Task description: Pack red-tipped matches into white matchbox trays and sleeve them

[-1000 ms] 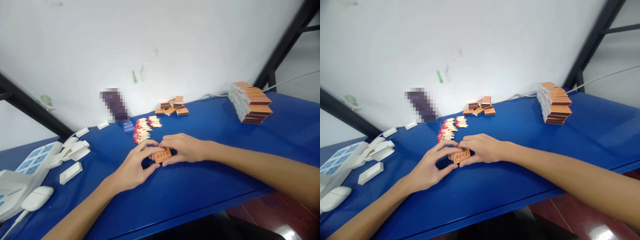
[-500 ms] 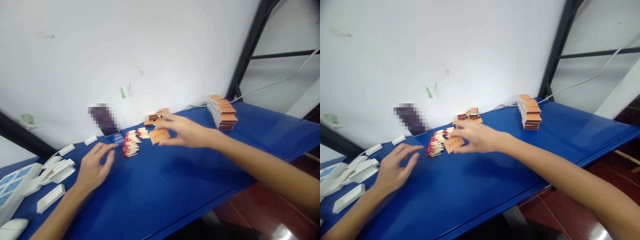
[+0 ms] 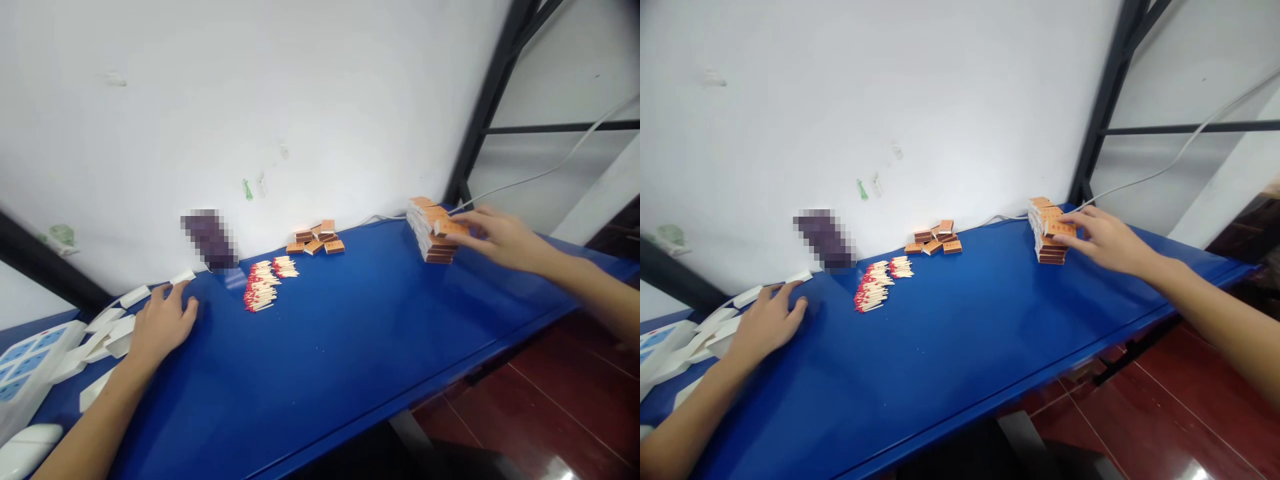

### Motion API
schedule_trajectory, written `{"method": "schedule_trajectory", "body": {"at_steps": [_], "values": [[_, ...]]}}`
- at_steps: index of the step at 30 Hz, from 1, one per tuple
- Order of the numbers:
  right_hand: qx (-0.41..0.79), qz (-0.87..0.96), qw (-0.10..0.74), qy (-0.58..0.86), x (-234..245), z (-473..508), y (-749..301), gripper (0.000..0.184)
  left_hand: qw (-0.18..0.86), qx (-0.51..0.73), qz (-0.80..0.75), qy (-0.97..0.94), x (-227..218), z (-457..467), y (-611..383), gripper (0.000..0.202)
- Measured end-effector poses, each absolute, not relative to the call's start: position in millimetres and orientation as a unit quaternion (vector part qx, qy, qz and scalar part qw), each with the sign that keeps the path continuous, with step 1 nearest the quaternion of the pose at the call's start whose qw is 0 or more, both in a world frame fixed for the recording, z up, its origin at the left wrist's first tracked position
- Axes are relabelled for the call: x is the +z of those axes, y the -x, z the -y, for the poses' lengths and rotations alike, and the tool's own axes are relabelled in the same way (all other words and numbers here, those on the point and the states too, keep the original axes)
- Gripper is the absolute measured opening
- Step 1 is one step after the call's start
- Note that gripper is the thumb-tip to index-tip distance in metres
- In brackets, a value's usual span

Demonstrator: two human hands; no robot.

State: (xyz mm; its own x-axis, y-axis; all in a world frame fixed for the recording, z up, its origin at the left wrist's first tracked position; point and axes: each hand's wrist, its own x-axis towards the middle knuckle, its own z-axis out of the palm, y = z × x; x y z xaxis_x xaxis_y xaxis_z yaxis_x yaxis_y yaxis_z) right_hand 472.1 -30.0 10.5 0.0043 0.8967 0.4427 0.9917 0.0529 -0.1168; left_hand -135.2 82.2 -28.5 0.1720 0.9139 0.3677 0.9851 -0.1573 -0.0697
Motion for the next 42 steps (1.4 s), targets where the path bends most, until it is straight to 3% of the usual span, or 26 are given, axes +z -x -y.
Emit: {"method": "schedule_trajectory", "body": {"at_steps": [8, 15, 19, 25, 31, 34, 39, 42], "values": [[-0.145, 0.671, 0.177, 0.706, -15, 18, -476, 0.055, 0.117, -0.107, 0.687, 0.709, -33, -90, 132, 0.055], [-0.174, 0.648, 0.175, 0.72, -9, 21, -471, 0.056, 0.169, -0.038, 0.706, 0.687, -24, -86, 136, 0.06], [-0.248, 0.66, 0.223, 0.674, 6, 26, -435, 0.042, 0.111, -0.016, 0.737, 0.666, -25, -86, 139, 0.06], [-0.176, 0.803, 0.23, 0.52, 1, -15, -358, 0.028, 0.097, -0.036, 0.728, 0.678, -23, -78, 118, 0.051], [-0.071, 0.845, 0.171, 0.502, -36, -94, -305, 0.039, 0.144, -0.038, 0.691, 0.708, -13, -53, 71, 0.048], [-0.051, 0.852, 0.157, 0.497, -48, -108, -296, 0.039, 0.091, -0.041, 0.652, 0.752, -9, -29, 47, 0.045], [-0.076, 0.87, 0.135, 0.468, -52, -82, -289, 0.039, -0.132, -0.05, 0.454, 0.88, -7, 23, 13, 0.038], [-0.127, 0.872, 0.121, 0.456, -48, -56, -279, 0.036, -0.177, -0.103, 0.362, 0.909, -10, 46, -1, 0.033]]}}
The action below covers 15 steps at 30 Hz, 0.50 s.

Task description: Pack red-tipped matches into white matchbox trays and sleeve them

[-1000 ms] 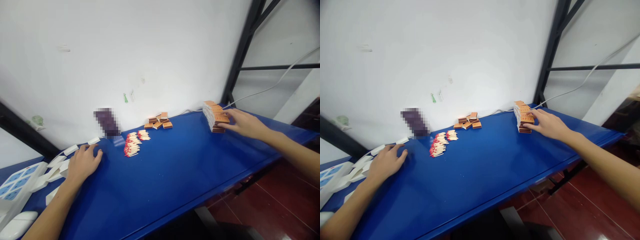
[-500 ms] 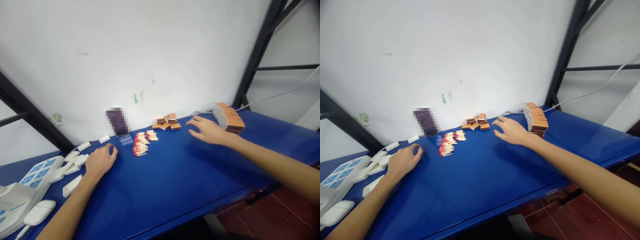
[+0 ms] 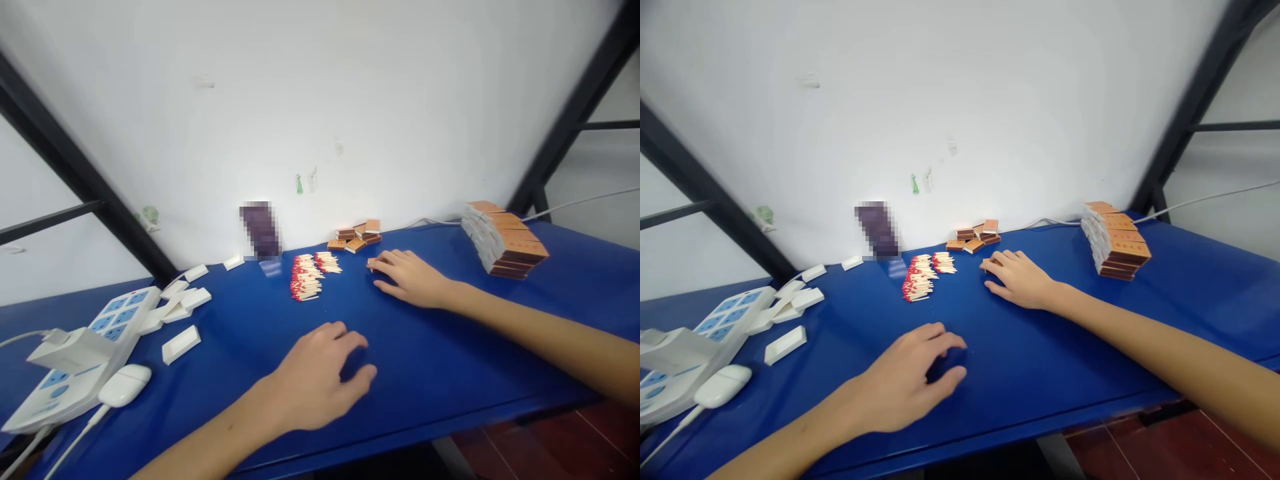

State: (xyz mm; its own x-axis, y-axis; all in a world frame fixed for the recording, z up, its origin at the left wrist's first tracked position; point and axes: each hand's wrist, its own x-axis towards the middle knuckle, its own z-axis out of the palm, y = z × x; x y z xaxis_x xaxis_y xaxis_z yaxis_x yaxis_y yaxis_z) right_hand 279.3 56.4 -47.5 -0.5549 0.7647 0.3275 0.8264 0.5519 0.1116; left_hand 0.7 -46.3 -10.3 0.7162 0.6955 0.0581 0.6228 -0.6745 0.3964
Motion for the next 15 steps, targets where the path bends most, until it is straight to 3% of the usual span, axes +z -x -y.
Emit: {"method": "schedule_trajectory", "body": {"at_steps": [5, 8, 11, 15], "values": [[-0.153, 0.884, 0.179, 0.405, -42, -41, -258, 0.034, 0.087, 0.223, -0.301, -0.923, -13, 28, 2, 0.036], [-0.132, 0.897, 0.207, 0.369, -43, -43, -253, 0.033, -0.07, 0.266, -0.432, -0.859, -5, -25, 42, 0.037], [-0.109, 0.916, 0.201, 0.331, -44, -44, -252, 0.031, -0.148, 0.174, -0.65, -0.725, 2, -80, 111, 0.048], [-0.107, 0.931, 0.205, 0.284, -40, -48, -247, 0.03, -0.087, 0.063, -0.785, -0.61, -4, -111, 186, 0.064]]}}
